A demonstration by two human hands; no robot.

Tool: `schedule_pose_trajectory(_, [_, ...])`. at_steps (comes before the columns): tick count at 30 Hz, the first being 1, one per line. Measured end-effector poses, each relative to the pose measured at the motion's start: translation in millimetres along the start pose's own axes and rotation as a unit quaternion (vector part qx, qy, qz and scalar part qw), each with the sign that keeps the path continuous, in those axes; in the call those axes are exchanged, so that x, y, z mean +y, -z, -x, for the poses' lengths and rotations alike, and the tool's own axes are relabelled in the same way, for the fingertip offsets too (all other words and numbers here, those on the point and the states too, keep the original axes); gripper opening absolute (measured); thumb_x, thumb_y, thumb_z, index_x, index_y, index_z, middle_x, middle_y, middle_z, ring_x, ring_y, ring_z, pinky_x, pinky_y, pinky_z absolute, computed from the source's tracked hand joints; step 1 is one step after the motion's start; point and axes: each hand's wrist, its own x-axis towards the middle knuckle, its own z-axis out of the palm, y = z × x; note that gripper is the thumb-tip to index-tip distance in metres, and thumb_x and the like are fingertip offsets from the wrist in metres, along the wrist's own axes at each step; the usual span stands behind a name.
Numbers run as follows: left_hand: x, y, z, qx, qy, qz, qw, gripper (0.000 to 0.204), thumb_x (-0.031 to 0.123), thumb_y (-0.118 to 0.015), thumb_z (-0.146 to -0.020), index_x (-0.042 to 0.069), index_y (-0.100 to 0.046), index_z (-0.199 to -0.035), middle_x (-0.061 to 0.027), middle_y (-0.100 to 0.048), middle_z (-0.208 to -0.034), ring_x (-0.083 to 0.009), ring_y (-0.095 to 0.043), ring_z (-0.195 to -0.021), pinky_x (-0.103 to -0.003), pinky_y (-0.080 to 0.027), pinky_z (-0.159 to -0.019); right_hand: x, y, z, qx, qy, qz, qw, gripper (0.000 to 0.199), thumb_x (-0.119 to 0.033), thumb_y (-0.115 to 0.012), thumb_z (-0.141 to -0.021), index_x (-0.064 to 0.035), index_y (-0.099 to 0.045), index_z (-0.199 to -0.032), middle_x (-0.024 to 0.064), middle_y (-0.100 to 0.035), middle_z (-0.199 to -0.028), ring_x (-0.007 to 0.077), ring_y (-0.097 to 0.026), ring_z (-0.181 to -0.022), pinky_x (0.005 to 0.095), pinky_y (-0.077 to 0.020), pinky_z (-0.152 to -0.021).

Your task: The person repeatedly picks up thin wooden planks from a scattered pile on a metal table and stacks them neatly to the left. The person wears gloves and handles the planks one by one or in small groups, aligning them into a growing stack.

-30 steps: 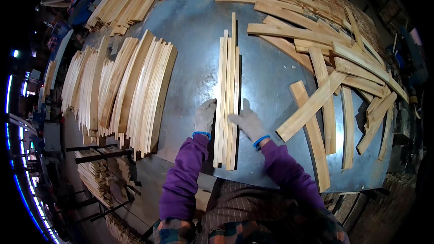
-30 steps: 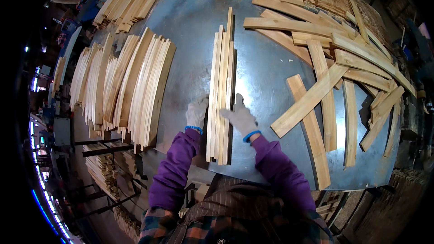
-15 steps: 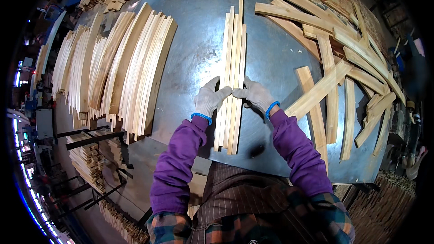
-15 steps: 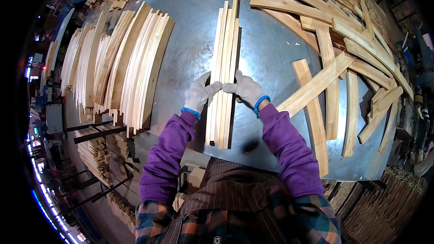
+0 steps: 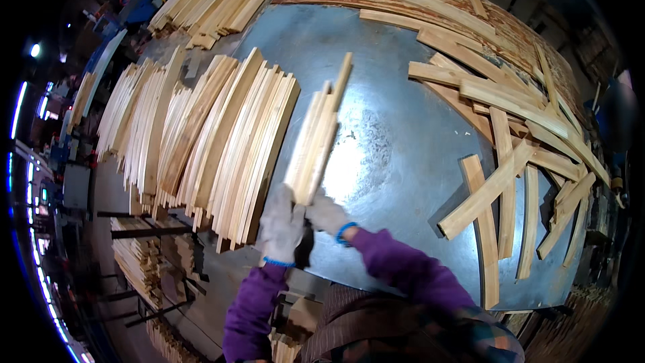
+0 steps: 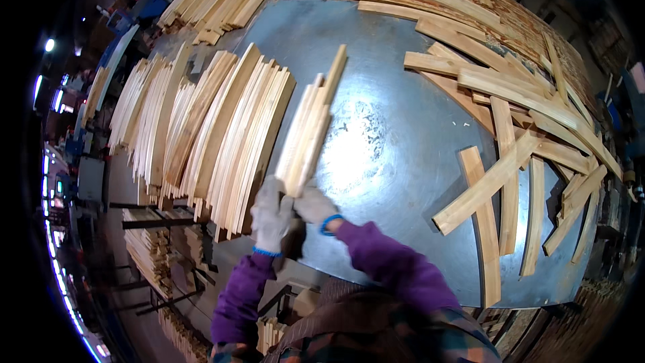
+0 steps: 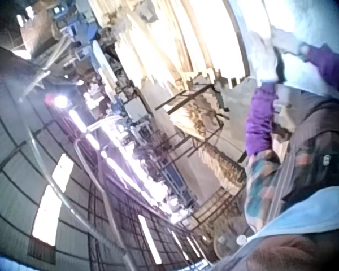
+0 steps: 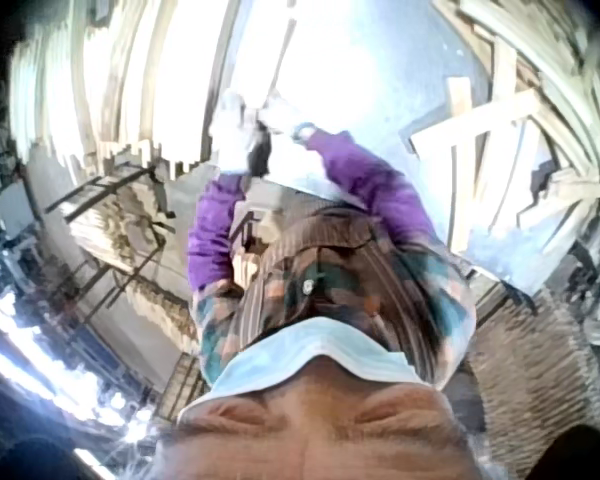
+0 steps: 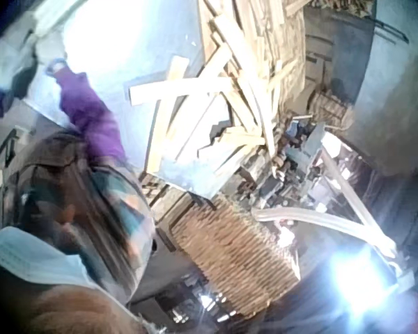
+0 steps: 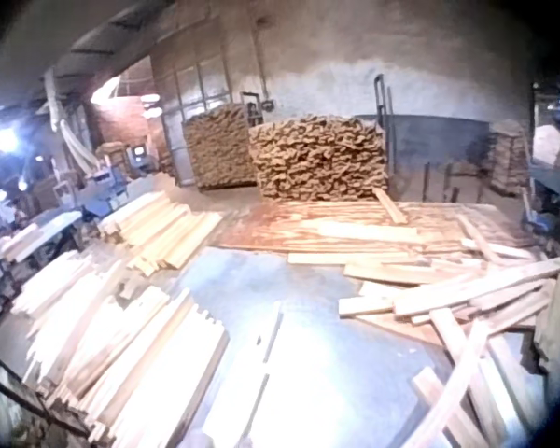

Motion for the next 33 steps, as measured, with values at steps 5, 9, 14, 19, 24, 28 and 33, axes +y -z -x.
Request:
schedule_pose_trajectory(5, [-29.9,12.3,0.9,0.024,-0.060,-0.138,0.988,0.056,0.025,-0.064,-0.096,-0.006,-0.050,-0.140,-0.0296,-0.058,-0.135,-0.0499,-0.052,-0.126,-0.054,-0.045,-0.107,-18.1,-9.7,-52.9,-0.123,0.060,0.044,0.990,0.046,-0.029,-0.063,-0.093,0.0119,-0.062,-0.114,0.0309,-0.071,-0.096,0.0452,-0.071,-0.093,0.0494,-0.0574,-0.080])
schedule_pose_trajectory(9, [-20.4,4.1,-15.1,-0.063,-0.011,-0.151,0.987,0.067,0.035,-0.066,-0.095,-0.006,-0.048,-0.145,-0.0311,-0.053,-0.143,-0.0506,-0.046,-0.135,-0.054,-0.041,-0.113,45.2,103.6,-34.5,0.000,0.153,0.222,0.963,0.066,-0.037,-0.059,-0.099,-0.0052,-0.044,-0.155,0.0212,-0.062,-0.138,0.0405,-0.065,-0.115,0.0473,-0.0534,-0.098])
schedule_pose_trajectory(14, [81.9,-43.3,-89.7,-0.005,-0.124,0.060,0.990,0.086,0.054,-0.067,-0.095,-0.005,-0.043,-0.152,-0.0319,-0.051,-0.148,-0.0503,-0.045,-0.138,-0.051,-0.040,-0.115,121.5,391.0,25.7,0.358,0.128,0.517,0.767,0.070,-0.022,-0.058,-0.094,0.0081,-0.038,-0.153,0.0238,-0.055,-0.146,0.0371,-0.055,-0.130,0.0441,-0.0418,-0.114])
schedule_pose_trajectory(19, [264.0,-147.1,-269.0,-0.060,-0.305,-0.047,0.949,0.101,0.036,-0.086,-0.077,-0.003,-0.035,-0.154,-0.0285,-0.045,-0.153,-0.0459,-0.043,-0.140,-0.050,-0.038,-0.117,150.2,563.9,68.2,0.265,-0.123,0.532,0.795,0.095,-0.036,-0.084,-0.075,-0.0059,-0.041,-0.154,0.0197,-0.055,-0.142,0.0381,-0.049,-0.136,0.0493,-0.0346,-0.119])
schedule_pose_trajectory(24, [337.9,-222.0,-349.7,-0.179,-0.248,-0.266,0.914,0.105,0.050,-0.090,-0.070,0.007,-0.041,-0.153,-0.0218,-0.061,-0.135,-0.0399,-0.058,-0.126,-0.048,-0.048,-0.105,165.0,587.6,35.6,0.324,-0.042,0.479,0.815,0.113,-0.054,-0.089,-0.069,-0.0153,-0.035,-0.160,0.0212,-0.045,-0.154,0.0389,-0.044,-0.141,0.0500,-0.0330,-0.118])
schedule_pose_trajectory(28, [365.1,-220.7,-361.7,-0.216,-0.237,-0.317,0.893,0.094,0.049,-0.089,-0.072,0.014,-0.049,-0.149,-0.0165,-0.069,-0.118,-0.0368,-0.067,-0.110,-0.046,-0.054,-0.095,189.0,652.2,56.3,0.262,-0.097,0.494,0.824,0.104,-0.052,-0.088,-0.071,-0.0129,-0.041,-0.155,0.0198,-0.060,-0.138,0.0380,-0.060,-0.125,0.0527,-0.0409,-0.111])
schedule_pose_trajectory(33, [348.0,-187.6,-327.3,-0.244,-0.168,-0.214,0.931,0.073,0.036,-0.086,-0.079,0.009,-0.056,-0.141,-0.0190,-0.072,-0.112,-0.0387,-0.070,-0.102,-0.045,-0.057,-0.089,216.7,707.2,113.2,0.272,-0.127,0.434,0.849,0.078,-0.035,-0.086,-0.077,-0.0120,-0.052,-0.144,0.0196,-0.072,-0.115,0.0344,-0.071,-0.107,0.0479,-0.0570,-0.085])
